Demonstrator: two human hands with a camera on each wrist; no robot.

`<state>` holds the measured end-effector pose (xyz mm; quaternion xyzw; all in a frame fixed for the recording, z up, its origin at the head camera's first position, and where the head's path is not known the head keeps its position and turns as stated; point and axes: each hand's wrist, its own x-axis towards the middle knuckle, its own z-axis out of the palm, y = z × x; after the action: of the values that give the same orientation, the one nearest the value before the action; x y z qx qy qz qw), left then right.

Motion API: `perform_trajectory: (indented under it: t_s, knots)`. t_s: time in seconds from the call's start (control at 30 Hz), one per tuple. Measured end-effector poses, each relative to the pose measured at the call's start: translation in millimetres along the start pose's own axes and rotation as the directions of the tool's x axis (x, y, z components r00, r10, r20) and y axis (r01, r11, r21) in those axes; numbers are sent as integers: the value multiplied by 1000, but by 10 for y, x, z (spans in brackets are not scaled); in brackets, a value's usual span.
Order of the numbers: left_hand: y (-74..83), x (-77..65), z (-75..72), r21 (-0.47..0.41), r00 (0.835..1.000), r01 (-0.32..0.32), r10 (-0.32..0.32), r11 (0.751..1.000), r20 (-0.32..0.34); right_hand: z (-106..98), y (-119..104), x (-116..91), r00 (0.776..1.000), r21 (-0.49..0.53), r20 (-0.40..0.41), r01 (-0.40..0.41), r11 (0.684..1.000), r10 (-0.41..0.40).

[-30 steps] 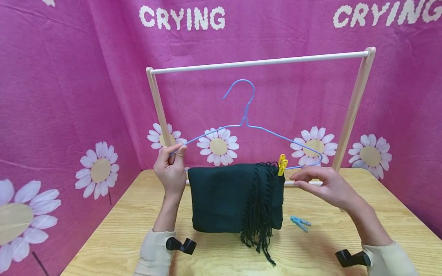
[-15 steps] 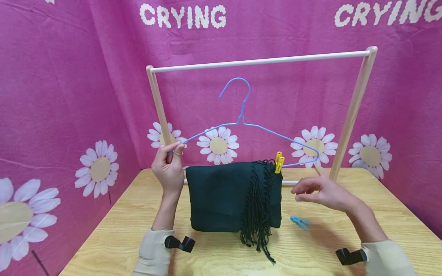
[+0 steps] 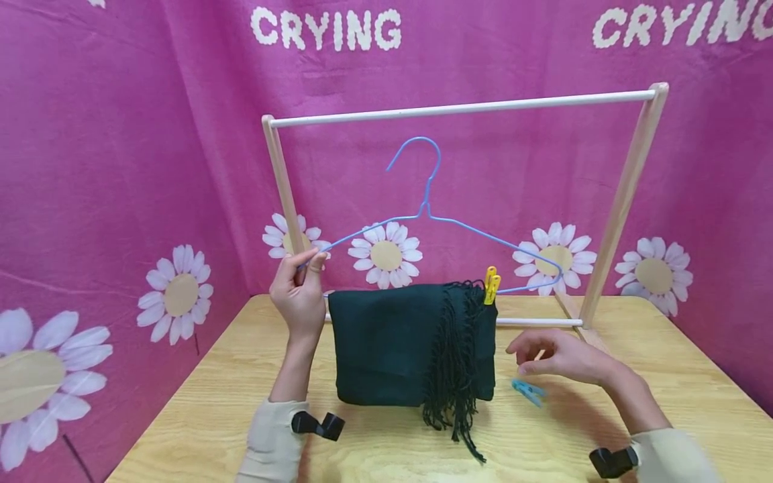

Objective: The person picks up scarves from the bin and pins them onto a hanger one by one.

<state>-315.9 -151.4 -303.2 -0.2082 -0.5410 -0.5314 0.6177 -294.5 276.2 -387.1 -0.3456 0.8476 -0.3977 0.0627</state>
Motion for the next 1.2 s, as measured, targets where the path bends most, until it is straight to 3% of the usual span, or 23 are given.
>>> perform_trajectory:
  t_s: [0.27,0.6,0.73,0.93,1.2]
  knots:
    - [-5,33,-22,2,1000,-9,9,1000,-5,-35,25,-155,1000,-52,-24,-12,999,11]
    - [-9,39,-1,-17,1000,-4,4,1000,-6,8,218,-418,996,-94,-57,-71,993,66]
    - [-15,23,-15,-19,1000,10,-10,1000,-18,31,242,-419,996,-45,-17,-87,995,86]
    - [-26,13,-13,-26,1000,17,-17,1000,-17,53,256,-397,980,18,65,-190,982,188]
    - [-50,4,-3,-16,1000,2,-2,1000,10,106,315,-379,975,48,77,-213,976,209]
